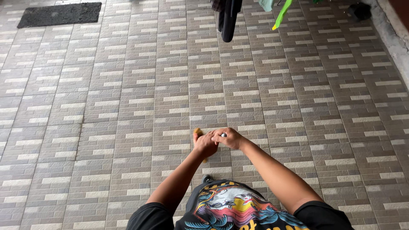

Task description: The person sweeps a tiled floor using a broom, moving debris towards a collection point near a washing machine and buckets.

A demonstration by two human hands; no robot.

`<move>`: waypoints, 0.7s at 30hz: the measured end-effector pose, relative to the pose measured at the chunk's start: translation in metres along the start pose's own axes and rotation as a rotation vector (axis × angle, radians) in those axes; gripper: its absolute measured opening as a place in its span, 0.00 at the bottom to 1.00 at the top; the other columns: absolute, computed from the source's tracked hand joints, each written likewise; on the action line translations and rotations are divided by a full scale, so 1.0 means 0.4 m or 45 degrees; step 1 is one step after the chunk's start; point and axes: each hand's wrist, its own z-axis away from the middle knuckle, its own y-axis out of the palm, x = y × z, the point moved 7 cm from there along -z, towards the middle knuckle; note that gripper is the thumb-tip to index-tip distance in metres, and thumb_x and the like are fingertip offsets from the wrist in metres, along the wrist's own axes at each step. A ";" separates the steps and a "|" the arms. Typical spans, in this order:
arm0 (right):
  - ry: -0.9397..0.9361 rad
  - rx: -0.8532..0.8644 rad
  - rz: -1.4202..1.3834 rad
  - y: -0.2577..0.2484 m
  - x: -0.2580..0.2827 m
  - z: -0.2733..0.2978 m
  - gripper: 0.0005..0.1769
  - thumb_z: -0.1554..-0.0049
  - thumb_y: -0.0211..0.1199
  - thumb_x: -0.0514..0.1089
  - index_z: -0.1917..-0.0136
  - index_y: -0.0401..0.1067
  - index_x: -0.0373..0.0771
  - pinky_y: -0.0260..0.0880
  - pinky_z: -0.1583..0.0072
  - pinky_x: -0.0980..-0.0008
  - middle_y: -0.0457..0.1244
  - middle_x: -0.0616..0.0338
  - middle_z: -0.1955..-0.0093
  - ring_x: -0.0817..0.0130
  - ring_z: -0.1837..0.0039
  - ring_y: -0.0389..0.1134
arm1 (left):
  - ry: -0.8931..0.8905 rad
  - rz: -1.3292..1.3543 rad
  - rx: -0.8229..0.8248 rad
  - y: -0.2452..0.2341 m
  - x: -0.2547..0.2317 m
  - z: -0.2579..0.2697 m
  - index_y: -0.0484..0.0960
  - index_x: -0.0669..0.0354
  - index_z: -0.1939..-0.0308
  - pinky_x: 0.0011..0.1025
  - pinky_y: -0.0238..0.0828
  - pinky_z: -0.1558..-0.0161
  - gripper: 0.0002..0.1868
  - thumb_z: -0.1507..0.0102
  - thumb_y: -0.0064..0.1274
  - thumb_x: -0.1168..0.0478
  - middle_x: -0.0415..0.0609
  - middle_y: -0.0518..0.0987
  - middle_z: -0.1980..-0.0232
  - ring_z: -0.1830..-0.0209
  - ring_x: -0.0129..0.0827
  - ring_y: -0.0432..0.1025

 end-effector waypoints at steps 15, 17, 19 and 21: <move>0.159 -0.219 0.671 -0.111 0.167 -0.010 0.20 0.47 0.63 0.52 0.68 0.73 0.32 0.71 0.52 0.60 0.71 0.51 0.63 0.55 0.59 0.73 | 0.303 0.008 -0.114 -0.150 -0.139 -0.050 0.73 0.64 0.42 0.41 0.69 0.40 0.19 0.37 0.44 0.68 0.56 0.76 0.39 0.40 0.49 0.71; 0.121 -0.222 0.724 -0.133 0.220 -0.022 0.18 0.48 0.63 0.53 0.66 0.76 0.35 0.71 0.52 0.60 0.71 0.52 0.62 0.54 0.58 0.73 | 0.199 -0.067 -0.062 -0.149 -0.147 -0.080 0.75 0.60 0.44 0.46 0.65 0.41 0.17 0.37 0.45 0.67 0.53 0.77 0.40 0.40 0.46 0.72; 0.081 -0.215 0.773 -0.145 0.255 -0.035 0.17 0.48 0.62 0.54 0.64 0.78 0.38 0.72 0.52 0.59 0.72 0.53 0.60 0.54 0.57 0.73 | 0.083 -0.139 -0.011 -0.127 -0.131 -0.111 0.77 0.57 0.47 0.51 0.62 0.42 0.15 0.37 0.45 0.66 0.50 0.79 0.41 0.40 0.43 0.73; 0.100 -0.197 0.811 -0.163 0.262 -0.049 0.17 0.47 0.61 0.55 0.64 0.79 0.40 0.72 0.52 0.59 0.72 0.54 0.61 0.54 0.58 0.73 | 0.300 0.005 -0.186 -0.120 -0.138 -0.143 0.77 0.63 0.47 0.37 0.74 0.44 0.17 0.40 0.47 0.65 0.57 0.78 0.42 0.41 0.48 0.74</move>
